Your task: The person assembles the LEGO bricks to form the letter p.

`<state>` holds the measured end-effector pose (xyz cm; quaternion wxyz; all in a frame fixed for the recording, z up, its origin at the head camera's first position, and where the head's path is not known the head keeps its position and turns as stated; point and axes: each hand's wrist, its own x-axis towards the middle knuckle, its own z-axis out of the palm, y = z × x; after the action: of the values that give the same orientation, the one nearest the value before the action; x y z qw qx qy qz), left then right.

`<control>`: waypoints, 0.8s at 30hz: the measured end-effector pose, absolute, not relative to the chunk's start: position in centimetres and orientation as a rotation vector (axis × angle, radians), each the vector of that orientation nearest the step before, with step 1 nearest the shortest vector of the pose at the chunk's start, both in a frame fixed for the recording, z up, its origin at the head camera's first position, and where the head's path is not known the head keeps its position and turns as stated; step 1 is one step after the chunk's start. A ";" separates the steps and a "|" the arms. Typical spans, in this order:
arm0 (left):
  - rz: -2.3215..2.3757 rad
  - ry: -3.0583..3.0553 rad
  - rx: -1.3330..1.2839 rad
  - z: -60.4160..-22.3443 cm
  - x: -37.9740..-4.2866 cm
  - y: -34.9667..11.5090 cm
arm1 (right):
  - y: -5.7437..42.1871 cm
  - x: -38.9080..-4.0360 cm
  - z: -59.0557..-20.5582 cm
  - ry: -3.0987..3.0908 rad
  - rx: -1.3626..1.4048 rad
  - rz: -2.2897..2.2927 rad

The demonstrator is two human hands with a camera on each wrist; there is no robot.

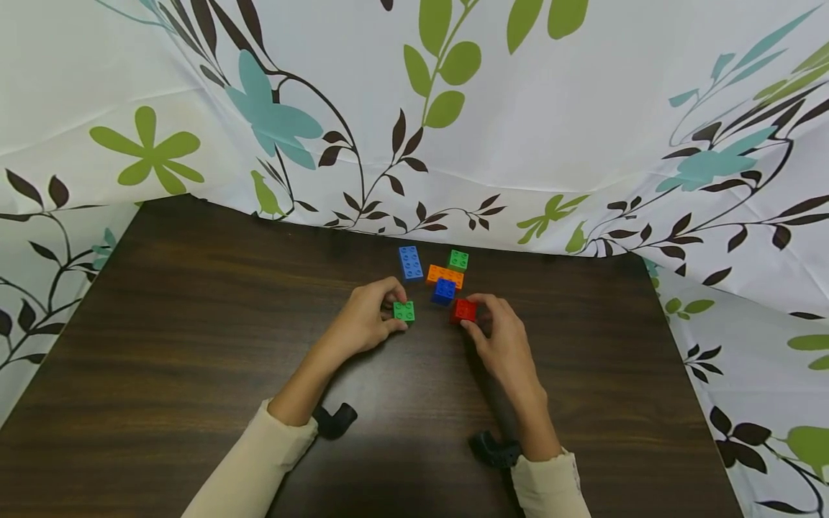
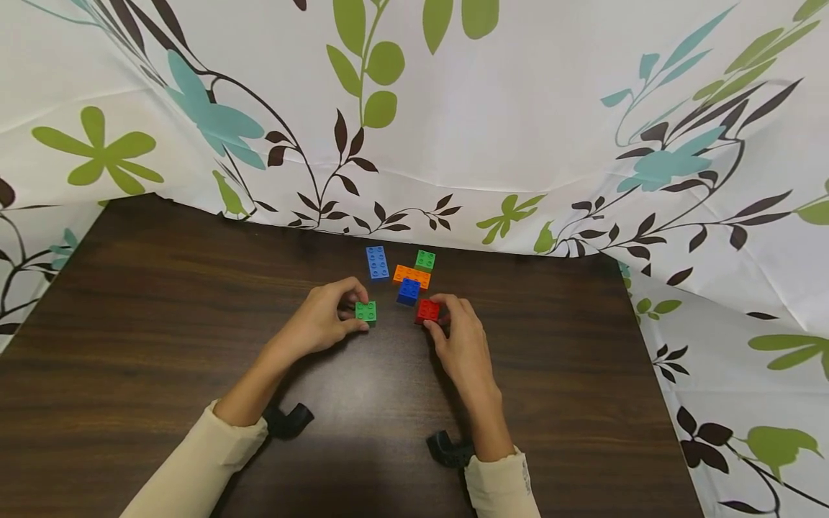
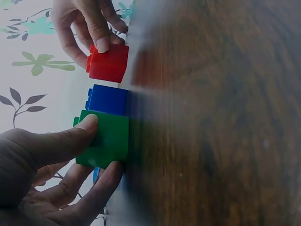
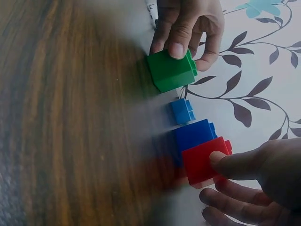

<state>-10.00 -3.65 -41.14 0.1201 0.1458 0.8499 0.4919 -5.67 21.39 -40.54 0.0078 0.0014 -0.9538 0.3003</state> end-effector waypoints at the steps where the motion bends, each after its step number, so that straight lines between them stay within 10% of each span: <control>1: 1.446 2.474 0.425 -41.2 -10.0 -3.7 | 21.4 -5.7 -40.5 -2.982 0.005 0.938; 24: 1.348 2.486 0.446 -41.3 -10.1 -4.1 | 20.5 -5.2 -38.7 -2.952 0.082 0.976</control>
<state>-10.12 -4.09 -41.29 0.1388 0.1544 0.8600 0.4662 -5.20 20.55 -38.66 0.0156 0.0265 -0.9490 0.3139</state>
